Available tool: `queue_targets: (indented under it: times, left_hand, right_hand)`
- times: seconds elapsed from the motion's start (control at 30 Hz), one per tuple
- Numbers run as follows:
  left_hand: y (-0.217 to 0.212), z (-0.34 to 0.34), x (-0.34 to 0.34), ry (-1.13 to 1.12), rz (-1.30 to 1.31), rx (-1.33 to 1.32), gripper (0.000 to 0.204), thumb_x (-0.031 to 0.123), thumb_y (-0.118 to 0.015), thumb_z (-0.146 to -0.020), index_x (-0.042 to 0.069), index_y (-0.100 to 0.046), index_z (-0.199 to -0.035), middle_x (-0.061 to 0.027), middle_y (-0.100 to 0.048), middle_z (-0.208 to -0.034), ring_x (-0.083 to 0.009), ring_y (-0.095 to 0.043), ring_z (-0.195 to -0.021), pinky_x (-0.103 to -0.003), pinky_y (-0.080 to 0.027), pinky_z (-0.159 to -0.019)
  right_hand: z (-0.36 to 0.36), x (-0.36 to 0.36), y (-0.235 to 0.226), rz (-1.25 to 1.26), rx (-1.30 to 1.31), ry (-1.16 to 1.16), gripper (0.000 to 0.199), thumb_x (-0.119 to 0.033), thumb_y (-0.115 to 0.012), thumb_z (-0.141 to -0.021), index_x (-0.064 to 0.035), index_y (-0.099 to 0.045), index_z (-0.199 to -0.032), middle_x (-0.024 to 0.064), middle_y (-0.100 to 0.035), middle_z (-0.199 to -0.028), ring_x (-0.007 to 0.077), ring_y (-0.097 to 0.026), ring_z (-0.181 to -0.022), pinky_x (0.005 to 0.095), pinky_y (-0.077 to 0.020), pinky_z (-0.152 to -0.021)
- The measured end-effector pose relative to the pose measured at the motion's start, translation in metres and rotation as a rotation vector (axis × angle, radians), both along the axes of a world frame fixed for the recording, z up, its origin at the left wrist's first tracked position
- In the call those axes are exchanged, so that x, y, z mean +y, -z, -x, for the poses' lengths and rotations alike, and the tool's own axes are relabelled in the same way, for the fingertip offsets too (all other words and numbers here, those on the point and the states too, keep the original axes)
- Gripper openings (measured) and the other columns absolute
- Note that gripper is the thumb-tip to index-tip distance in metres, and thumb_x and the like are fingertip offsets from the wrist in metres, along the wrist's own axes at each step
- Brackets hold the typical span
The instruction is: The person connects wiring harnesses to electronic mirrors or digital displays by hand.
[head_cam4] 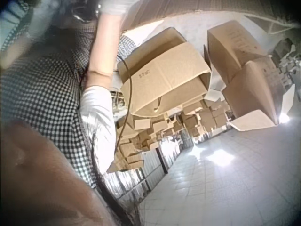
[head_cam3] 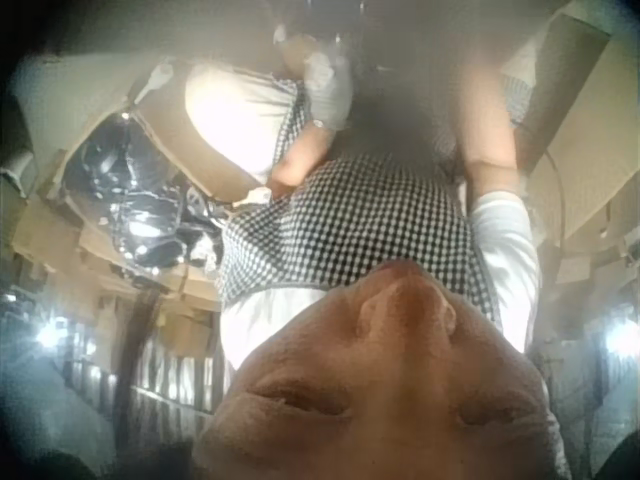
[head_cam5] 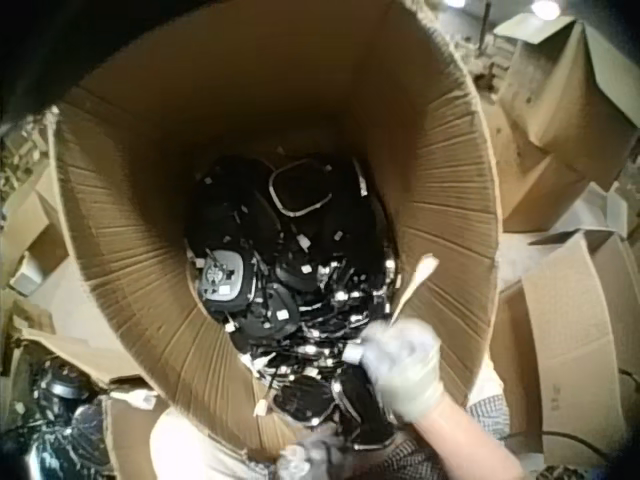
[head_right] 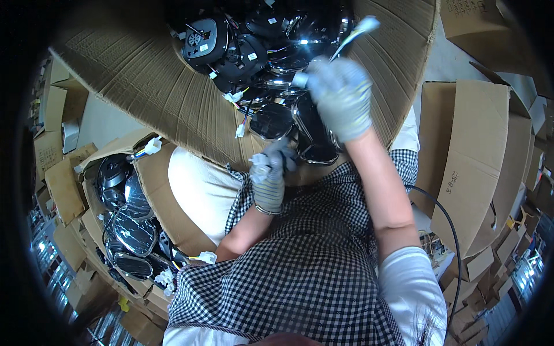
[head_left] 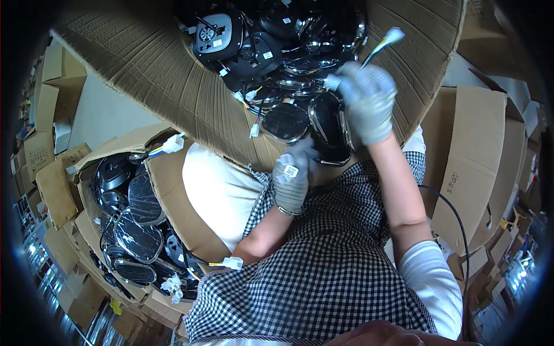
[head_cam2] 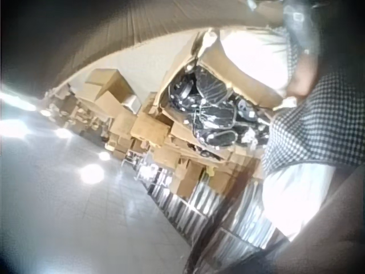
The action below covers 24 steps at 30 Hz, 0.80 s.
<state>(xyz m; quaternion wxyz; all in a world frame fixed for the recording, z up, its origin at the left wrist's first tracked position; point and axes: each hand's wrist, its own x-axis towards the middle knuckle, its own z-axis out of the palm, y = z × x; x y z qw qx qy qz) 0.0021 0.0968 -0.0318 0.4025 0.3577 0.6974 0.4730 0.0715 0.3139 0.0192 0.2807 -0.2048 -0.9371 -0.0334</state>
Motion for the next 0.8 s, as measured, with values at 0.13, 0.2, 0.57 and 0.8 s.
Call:
queue_targets:
  times: [0.13,0.2,0.57,0.8]
  left_hand:
    - [-0.018,0.003,0.013,-0.207,-0.126,-0.154,0.066,0.054,-0.034,-0.093,-0.002,-0.047,-0.126,-0.0112,-0.06,-0.109,-0.0155,-0.059,-0.091,-0.029,-0.047,-0.078]
    - [-0.005,-0.004,0.007,-0.199,-0.23,-0.279,0.067,0.051,-0.043,-0.092,-0.005,-0.042,-0.13,-0.0128,-0.06,-0.109,-0.0164,-0.058,-0.092,-0.026,-0.044,-0.083]
    - [-0.008,0.0,0.004,-0.126,-0.233,-0.644,0.07,0.054,-0.057,-0.084,-0.007,-0.05,-0.118,0.0003,-0.047,-0.066,-0.0082,-0.047,-0.061,-0.023,-0.043,-0.066]
    - [0.001,-0.005,0.008,-0.047,-0.152,-0.396,0.054,0.047,-0.045,-0.093,-0.001,-0.055,-0.116,-0.0075,-0.06,-0.096,-0.0141,-0.055,-0.088,-0.028,-0.045,-0.079]
  right_hand:
    - [-0.032,-0.075,0.012,0.21,-0.394,-0.303,0.025,-0.017,-0.06,-0.067,-0.0077,-0.055,-0.09,0.0038,-0.055,-0.091,0.0192,-0.055,-0.085,0.0329,-0.0466,-0.073]
    - [-0.056,-0.101,0.04,0.253,-0.304,-0.427,0.027,-0.017,-0.059,-0.068,-0.0064,-0.055,-0.093,0.0042,-0.055,-0.094,0.0195,-0.055,-0.088,0.0322,-0.0465,-0.078]
    - [-0.084,-0.124,0.025,1.072,-0.197,-0.464,0.025,-0.008,-0.058,-0.078,-0.0024,-0.059,-0.102,0.0101,-0.056,-0.105,0.0235,-0.056,-0.099,0.0323,-0.0481,-0.086]
    - [-0.075,-0.122,0.051,1.199,0.117,-0.273,0.025,-0.012,-0.054,-0.086,-0.001,-0.059,-0.107,0.013,-0.056,-0.11,0.0306,-0.056,-0.101,0.0354,-0.0438,-0.09]
